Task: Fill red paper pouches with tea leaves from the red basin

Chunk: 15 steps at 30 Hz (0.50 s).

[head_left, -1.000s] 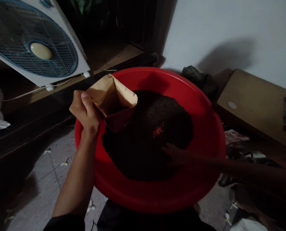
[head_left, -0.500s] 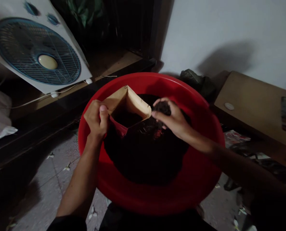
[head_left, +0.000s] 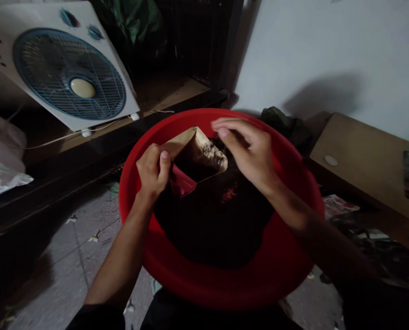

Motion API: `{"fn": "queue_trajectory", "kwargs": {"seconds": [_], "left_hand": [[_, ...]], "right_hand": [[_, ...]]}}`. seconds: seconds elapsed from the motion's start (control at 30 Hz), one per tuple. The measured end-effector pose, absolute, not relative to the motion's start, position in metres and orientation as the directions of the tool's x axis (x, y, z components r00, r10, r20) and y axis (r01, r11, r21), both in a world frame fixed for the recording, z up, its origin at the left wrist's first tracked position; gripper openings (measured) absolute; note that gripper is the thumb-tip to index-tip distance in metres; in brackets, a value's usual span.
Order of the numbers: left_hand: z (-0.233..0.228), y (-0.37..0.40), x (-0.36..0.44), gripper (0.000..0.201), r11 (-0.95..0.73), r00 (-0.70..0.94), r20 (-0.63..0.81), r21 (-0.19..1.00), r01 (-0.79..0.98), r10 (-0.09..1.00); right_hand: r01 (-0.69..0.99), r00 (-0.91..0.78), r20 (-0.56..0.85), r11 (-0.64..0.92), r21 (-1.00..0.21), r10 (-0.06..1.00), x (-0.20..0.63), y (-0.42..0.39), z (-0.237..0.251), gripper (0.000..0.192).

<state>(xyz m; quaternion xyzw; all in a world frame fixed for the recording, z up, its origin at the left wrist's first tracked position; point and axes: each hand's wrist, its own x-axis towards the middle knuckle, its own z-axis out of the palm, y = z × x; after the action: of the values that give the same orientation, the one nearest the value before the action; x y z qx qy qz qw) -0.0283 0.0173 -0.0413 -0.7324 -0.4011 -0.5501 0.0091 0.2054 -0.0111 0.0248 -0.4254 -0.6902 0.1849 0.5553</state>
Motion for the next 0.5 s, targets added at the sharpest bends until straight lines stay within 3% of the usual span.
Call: {"fn": "queue_trajectory", "kwargs": {"seconds": [0.1, 0.17, 0.23, 0.3, 0.33, 0.4, 0.5], "left_hand": [[-0.038, 0.016, -0.027, 0.035, -0.651, 0.049, 0.808, 0.435, 0.623, 0.587], [-0.036, 0.015, -0.027, 0.036, -0.626, 0.022, 0.799, 0.453, 0.635, 0.601], [-0.033, 0.015, -0.029, 0.039, -0.592, -0.006, 0.784, 0.473, 0.653, 0.620], [-0.032, 0.015, -0.031, 0.041, -0.560, -0.023, 0.771, 0.483, 0.673, 0.637], [-0.031, 0.015, -0.031, 0.042, -0.552, -0.027, 0.769, 0.483, 0.680, 0.639], [-0.031, 0.016, -0.032, 0.041, -0.555, -0.024, 0.775, 0.474, 0.684, 0.632], [-0.031, 0.017, -0.033, 0.040, -0.569, -0.024, 0.787, 0.466, 0.678, 0.616]], "right_hand": [[0.592, -0.002, 0.495, 0.400, -0.699, 0.869, 0.248, -0.022, -0.021, 0.027], [0.674, -0.197, 0.115, 0.220, -0.705, 0.974, 0.273, -0.035, -0.063, 0.037], [0.740, -0.431, -0.354, 0.101, -0.665, 0.830, 0.285, -0.054, -0.100, 0.056], [0.865, -0.409, -0.701, 0.003, -0.502, 0.585, 0.284, -0.075, -0.125, 0.080], [0.913, -0.339, -0.798, -0.029, -0.406, 0.498, 0.278, -0.084, -0.132, 0.092], [0.957, -0.223, -0.877, -0.074, -0.280, 0.426, 0.264, -0.099, -0.138, 0.116], [0.950, -0.246, -0.866, -0.070, -0.305, 0.436, 0.247, -0.114, -0.140, 0.129]]}}
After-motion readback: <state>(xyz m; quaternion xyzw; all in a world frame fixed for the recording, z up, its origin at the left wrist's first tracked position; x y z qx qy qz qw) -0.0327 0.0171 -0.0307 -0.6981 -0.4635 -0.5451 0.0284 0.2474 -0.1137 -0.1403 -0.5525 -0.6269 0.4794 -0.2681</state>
